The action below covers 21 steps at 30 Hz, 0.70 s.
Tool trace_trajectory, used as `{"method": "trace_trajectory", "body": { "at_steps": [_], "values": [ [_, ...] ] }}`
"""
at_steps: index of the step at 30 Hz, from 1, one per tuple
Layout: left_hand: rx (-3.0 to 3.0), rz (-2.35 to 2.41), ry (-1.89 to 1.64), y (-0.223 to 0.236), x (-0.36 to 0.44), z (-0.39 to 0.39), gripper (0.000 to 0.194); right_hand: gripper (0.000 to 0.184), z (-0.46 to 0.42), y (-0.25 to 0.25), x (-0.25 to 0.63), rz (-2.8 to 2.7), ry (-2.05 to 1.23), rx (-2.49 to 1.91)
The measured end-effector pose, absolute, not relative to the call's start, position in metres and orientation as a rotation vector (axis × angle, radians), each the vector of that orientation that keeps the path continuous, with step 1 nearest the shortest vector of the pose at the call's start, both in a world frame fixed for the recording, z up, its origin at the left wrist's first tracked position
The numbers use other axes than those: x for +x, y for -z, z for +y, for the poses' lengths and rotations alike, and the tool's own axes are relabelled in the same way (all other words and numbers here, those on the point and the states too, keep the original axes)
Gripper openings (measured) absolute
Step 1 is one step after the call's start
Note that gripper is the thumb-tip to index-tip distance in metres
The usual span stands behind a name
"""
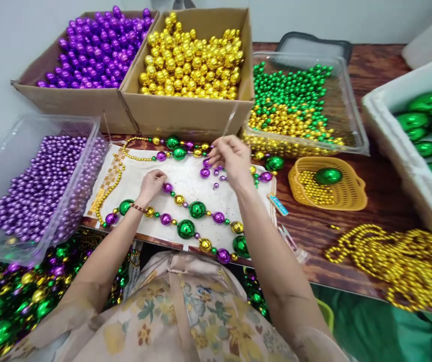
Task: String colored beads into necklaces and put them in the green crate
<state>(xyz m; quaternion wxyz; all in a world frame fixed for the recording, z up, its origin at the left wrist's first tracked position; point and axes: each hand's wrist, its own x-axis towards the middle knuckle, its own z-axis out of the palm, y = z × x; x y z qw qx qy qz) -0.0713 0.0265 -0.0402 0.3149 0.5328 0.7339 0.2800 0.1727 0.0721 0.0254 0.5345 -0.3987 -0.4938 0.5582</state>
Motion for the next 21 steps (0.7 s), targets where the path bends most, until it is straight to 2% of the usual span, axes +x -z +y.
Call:
{"method": "trace_trajectory", "body": {
  "at_steps": [4, 9, 21],
  "values": [
    [1.464, 2.063, -0.569, 0.039, -0.075, 0.031, 0.014, 0.03, 0.056, -0.001, 0.169, -1.215, -1.464, -1.056],
    [1.508, 2.107, -0.426, 0.043, -0.077, 0.035, 0.018, 0.033, 0.043, 0.017, 0.182, -1.039, -1.469, -1.039],
    [1.505, 2.126, -0.361, 0.04, -0.079, 0.041, 0.015, 0.024, 0.033, 0.04, 0.19, -1.148, -1.544, -1.115]
  ]
}}
